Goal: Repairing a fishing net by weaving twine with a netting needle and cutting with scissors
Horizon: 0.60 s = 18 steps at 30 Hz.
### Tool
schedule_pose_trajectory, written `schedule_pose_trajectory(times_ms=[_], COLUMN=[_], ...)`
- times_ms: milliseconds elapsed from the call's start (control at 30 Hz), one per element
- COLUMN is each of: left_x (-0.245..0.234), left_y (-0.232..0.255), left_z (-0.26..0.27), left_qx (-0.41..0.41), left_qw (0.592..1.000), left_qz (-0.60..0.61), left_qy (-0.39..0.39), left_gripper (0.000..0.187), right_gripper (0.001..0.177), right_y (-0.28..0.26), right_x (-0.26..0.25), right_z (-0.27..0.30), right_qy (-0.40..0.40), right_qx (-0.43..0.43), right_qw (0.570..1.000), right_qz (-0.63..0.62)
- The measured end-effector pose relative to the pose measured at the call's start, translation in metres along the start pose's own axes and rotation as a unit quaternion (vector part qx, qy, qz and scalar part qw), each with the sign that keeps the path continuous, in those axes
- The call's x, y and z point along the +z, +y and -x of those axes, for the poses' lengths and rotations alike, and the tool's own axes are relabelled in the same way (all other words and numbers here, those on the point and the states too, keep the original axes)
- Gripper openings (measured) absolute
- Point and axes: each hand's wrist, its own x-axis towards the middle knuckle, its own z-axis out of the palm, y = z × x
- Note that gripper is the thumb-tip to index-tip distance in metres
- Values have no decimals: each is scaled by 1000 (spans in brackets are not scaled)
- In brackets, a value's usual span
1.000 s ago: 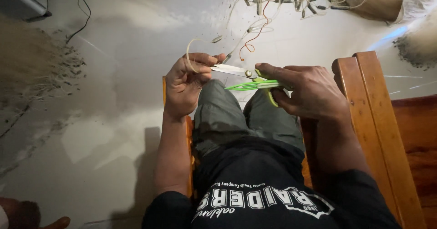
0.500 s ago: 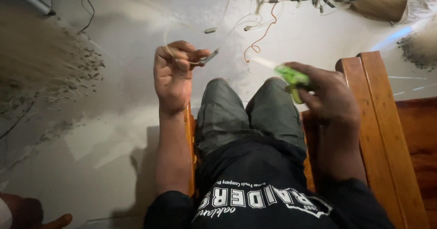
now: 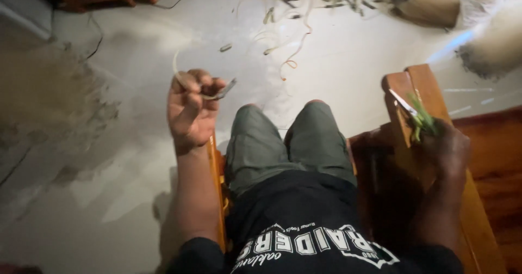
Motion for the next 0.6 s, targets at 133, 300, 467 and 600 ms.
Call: schedule_pose_trajectory(times_ms=[133, 300, 467, 600], left_x=[3, 32, 68, 89], left_y=[-7, -28, -65, -99], left_z=[0, -4, -8, -14], left_qx=[-10, -11, -42, -47], left_qw=[1000, 991, 987, 975], left_qz=[-20, -130, -149, -184], left_qy=[-5, -20, -42, -111], left_gripper=[16, 14, 16, 20], right_gripper=[42, 48, 47, 45], right_y=[-30, -15, -17, -1], right_x=[-42, -40, -52, -45], right_z=[16, 7, 3, 1], right_qy=[-67, -102, -120, -52], right_qx=[58, -8, -33, -19], right_qw=[994, 993, 991, 995], right_qz=[-62, -61, -44, -86])
